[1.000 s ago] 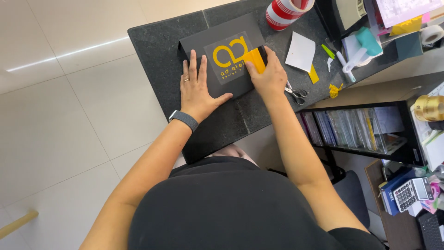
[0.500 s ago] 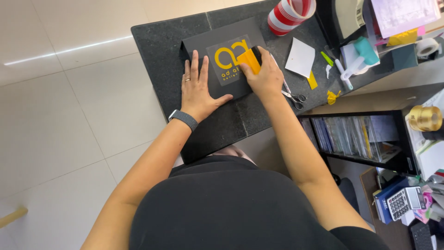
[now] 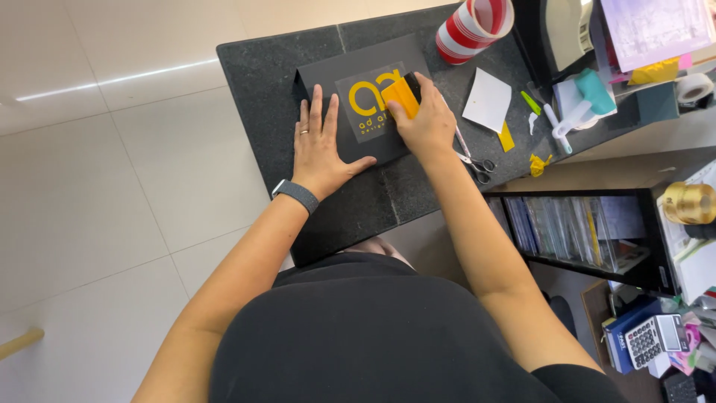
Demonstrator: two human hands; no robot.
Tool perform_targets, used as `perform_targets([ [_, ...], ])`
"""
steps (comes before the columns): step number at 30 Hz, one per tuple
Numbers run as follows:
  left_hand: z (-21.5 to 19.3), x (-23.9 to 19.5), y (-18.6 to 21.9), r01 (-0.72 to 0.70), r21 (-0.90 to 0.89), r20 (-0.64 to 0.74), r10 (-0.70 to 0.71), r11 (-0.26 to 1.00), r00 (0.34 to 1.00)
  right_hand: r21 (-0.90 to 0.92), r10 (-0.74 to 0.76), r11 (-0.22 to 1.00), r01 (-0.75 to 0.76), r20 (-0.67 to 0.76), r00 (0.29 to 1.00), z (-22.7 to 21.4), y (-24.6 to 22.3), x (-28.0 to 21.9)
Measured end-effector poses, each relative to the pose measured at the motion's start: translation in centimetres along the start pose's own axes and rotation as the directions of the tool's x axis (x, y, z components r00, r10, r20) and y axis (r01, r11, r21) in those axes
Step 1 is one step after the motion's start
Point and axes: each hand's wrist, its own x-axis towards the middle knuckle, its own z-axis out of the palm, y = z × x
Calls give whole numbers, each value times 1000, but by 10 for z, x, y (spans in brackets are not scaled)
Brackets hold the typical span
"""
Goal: Applying a gold vinyl logo decal to a black box and weeding excess material
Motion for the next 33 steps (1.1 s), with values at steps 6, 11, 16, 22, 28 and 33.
perform_targets([
  [6,-5,-1,4,-7,-1,1,7,1000,1000,178,49,981,-75,147,988,-32,-36,16],
  [11,-4,0,6,-12,-8,-2,12,1000,1000,127,28,991,-41,106,994,-11,-34,20],
  [16,-6,-2,2,-12,-6,-2,12,1000,1000,117,175,975,-188,110,978,-7,-34,30],
  [22,-3,-2,4,-2,15,-12,2,1000,1000,125,-26,992,7,148,989,-8,-55,24],
  [28,-2,-2,4,-8,9,-15,8,1000,1000,138,-64,990,38,193,979,-19,-62,17],
  [33,-4,-4,3,-5,-9,-18,4,1000,1000,132,-129,985,114,106,986,-4,-61,8],
])
